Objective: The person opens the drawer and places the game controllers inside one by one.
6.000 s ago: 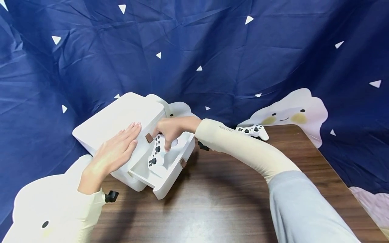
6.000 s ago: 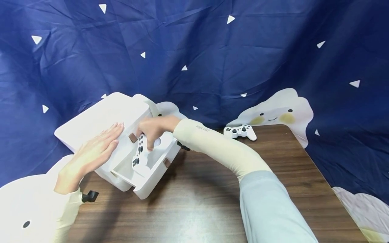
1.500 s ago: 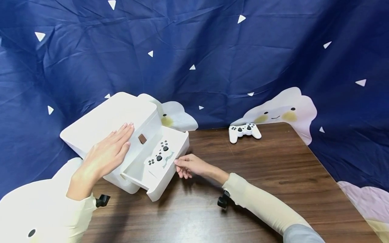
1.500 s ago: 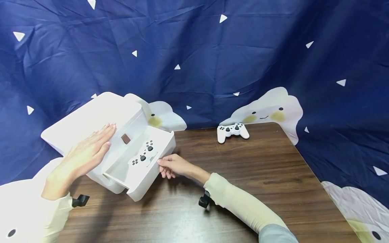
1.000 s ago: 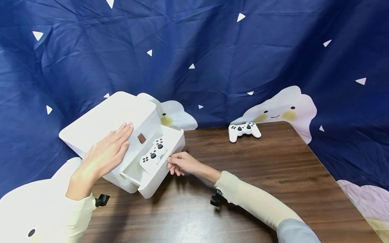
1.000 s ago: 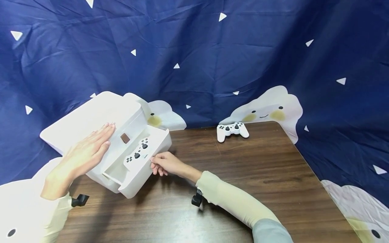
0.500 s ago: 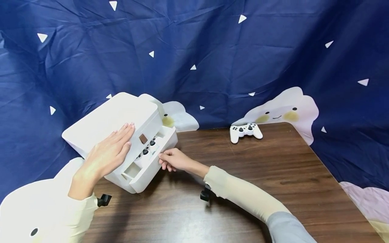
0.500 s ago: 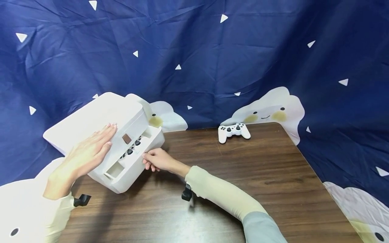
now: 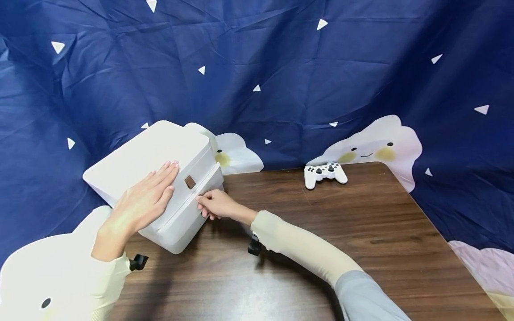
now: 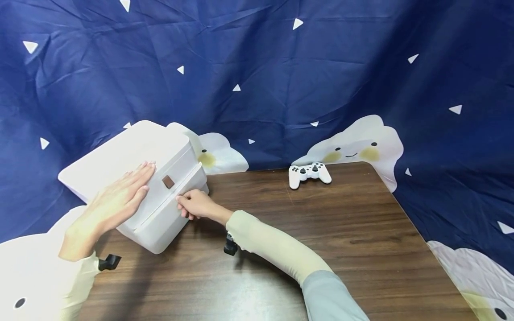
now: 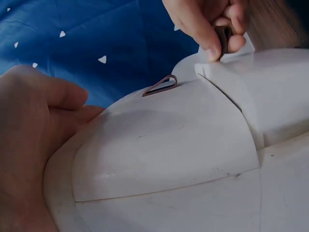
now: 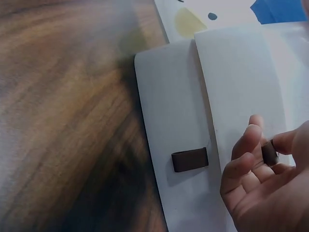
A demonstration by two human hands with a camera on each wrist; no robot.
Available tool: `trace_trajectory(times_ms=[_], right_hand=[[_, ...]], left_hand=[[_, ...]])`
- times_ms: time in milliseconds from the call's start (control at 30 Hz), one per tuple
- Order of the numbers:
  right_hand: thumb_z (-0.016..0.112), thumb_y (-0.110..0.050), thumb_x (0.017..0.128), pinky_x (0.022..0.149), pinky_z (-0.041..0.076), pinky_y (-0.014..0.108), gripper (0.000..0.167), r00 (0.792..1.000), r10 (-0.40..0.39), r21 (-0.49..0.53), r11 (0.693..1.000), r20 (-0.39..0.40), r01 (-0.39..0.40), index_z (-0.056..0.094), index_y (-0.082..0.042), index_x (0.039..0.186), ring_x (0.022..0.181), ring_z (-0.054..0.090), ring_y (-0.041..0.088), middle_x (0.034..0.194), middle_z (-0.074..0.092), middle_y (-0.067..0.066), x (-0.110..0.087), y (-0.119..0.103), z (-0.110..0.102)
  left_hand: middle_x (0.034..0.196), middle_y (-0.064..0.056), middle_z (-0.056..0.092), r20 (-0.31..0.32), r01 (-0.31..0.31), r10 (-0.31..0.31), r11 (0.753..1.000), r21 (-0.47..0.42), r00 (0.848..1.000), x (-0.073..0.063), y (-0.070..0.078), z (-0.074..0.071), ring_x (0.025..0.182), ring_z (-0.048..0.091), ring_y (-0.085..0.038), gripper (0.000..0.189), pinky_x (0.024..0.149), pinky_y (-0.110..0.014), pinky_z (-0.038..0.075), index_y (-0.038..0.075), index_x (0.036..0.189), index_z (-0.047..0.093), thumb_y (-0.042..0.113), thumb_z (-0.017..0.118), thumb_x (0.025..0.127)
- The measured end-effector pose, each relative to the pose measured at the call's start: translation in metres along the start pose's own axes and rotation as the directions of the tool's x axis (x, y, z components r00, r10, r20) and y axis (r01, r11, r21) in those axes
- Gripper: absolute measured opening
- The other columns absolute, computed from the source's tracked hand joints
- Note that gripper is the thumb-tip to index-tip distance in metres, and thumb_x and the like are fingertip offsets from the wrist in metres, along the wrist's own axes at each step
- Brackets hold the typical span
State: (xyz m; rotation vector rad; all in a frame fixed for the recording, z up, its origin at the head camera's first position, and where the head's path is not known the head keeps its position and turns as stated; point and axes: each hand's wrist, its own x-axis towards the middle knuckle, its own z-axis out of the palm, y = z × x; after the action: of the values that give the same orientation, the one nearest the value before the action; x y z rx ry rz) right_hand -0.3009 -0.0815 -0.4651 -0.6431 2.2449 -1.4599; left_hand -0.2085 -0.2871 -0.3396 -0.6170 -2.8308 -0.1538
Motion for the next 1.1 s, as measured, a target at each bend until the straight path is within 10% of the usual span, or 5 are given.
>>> trace_trajectory(times_ms=[1100], right_hand=[[0.061, -0.041, 0.108, 0.044, 0.045, 0.028, 0.029, 0.999, 0.045, -0.028, 0.999, -0.025, -0.046, 0.065, -0.013, 0.103, 0.049, 0.059, 0.01, 0.079, 0.077, 0.006, 0.0078, 0.0007, -0.0068]], left_hand=[[0.175, -0.007, 0.032, 0.013, 0.015, -0.015, 1.0, 0.001, 1.0, 0.001, 0.0003, -0.0002, 0.163, 0.031, -0.03, 0.056, 0.134, -0.053, 0.029, 0.012, 0.168, 0.033, 0.031, 0.037, 0.116]])
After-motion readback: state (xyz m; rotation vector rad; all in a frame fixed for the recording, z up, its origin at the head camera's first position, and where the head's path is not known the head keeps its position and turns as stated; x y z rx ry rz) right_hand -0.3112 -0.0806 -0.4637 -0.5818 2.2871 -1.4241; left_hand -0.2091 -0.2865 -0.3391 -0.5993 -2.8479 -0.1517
